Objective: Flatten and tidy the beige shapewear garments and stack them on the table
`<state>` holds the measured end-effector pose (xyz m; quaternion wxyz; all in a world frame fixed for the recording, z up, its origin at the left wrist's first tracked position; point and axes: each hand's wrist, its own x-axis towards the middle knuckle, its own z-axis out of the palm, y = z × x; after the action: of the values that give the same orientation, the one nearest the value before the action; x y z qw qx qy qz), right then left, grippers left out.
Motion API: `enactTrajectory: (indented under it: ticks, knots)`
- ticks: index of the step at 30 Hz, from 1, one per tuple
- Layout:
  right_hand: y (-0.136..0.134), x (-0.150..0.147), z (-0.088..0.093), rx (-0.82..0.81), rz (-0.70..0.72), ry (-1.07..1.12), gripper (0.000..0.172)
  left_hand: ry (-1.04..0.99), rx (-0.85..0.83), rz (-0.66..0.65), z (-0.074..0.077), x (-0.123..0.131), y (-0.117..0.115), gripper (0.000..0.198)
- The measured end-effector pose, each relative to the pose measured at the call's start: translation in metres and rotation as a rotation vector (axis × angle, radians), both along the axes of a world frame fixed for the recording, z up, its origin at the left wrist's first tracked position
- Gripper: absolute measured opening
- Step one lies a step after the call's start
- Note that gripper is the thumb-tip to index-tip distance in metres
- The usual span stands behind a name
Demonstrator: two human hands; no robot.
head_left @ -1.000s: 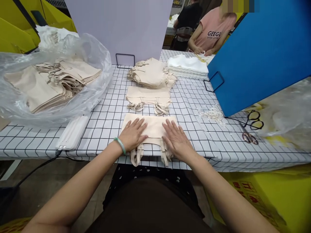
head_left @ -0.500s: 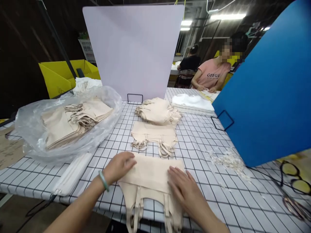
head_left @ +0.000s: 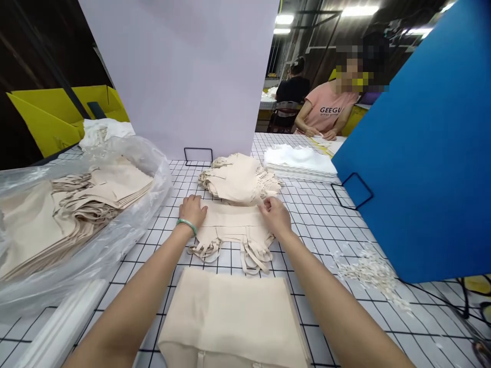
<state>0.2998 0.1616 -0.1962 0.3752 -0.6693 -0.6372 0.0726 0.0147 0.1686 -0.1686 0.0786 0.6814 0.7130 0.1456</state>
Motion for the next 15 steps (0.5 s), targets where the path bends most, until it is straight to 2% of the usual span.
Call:
enactTrajectory:
  ticks: [4, 7, 10, 12, 13, 15]
  knots:
    - [0.003, -0.007, 0.006, 0.036, 0.06, -0.051, 0.008, -0.012, 0.136, -0.125, 0.007, 0.014, -0.007, 0.026]
    - [-0.008, -0.014, 0.027, 0.095, 0.186, -0.043, 0.003, -0.108, 0.295, -0.347, 0.03, 0.032, -0.012, 0.026]
    - [-0.027, -0.027, 0.063, 0.177, 0.375, 0.033, 0.008, -0.169, 0.298, -0.632, 0.066, 0.05, -0.008, 0.043]
    - [-0.043, -0.035, 0.092, 0.263, 0.428, 0.071, 0.012, -0.155, 0.148, -0.743, 0.089, 0.052, -0.004, 0.025]
    - [-0.051, -0.039, 0.108, 0.322, 0.43, 0.088, 0.014, -0.14, 0.078, -0.773, 0.099, 0.049, -0.003, 0.012]
    - [-0.068, -0.041, 0.138, 0.467, 0.422, 0.146, 0.015, -0.197, 0.081, -0.711, 0.114, 0.035, -0.008, 0.01]
